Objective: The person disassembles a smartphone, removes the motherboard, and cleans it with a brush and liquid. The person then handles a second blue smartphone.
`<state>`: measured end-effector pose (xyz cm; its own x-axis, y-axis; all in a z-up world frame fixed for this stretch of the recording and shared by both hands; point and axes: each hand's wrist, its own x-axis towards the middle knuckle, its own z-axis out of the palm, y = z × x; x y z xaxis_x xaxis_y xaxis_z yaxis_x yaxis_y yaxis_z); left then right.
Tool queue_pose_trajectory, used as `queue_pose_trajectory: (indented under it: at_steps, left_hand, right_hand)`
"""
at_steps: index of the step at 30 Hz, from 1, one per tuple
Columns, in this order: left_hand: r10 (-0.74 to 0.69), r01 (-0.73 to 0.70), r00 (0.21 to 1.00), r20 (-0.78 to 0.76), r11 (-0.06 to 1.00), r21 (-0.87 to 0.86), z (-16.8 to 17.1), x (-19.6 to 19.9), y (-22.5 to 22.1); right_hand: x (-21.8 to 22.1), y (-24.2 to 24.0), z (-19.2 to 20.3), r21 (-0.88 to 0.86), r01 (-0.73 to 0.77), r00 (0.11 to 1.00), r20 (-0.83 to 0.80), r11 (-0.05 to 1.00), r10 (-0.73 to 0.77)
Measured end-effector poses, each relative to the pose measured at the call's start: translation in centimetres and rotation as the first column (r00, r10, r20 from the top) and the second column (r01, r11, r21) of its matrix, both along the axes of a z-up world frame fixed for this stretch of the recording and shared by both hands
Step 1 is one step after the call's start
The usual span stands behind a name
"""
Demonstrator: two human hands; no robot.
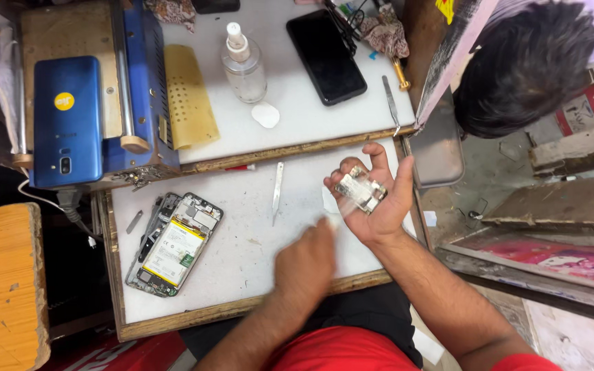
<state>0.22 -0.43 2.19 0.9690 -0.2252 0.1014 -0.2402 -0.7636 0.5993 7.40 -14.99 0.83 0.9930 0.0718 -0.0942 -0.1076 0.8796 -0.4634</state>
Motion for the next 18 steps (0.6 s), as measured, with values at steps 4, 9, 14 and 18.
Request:
queue_pose_trajectory:
  at_steps: [4,9,14,18]
  left_hand:
    - [0.012,-0.011,1.0,-0.02,1.0,0.025,-0.1,-0.4,0.3]
    - [0.043,-0.044,0.999,0.034,0.998,0.038,-1.2,-0.6,1.3]
    - [0.084,-0.085,0.996,0.042,0.996,0.016,-2.2,-0.5,2.3]
    - [0.034,-0.032,0.999,0.033,0.997,-0.076,-1.7,-0.4,2.8]
  right_hand:
    - [-0.1,-0.4,-0.1,-0.02,0.02,0.994,-0.107,1.0,-0.022]
    - [0.1,0.1,0.0,0.016,0.009,0.995,-0.104,1.0,-0.008]
    - [0.0,0.0,0.0,0.021,0.021,0.992,-0.122,1.0,-0.018]
    - [0.1,0.0,0.0,-0.028,0.024,0.991,-0.129,0.999,-0.027]
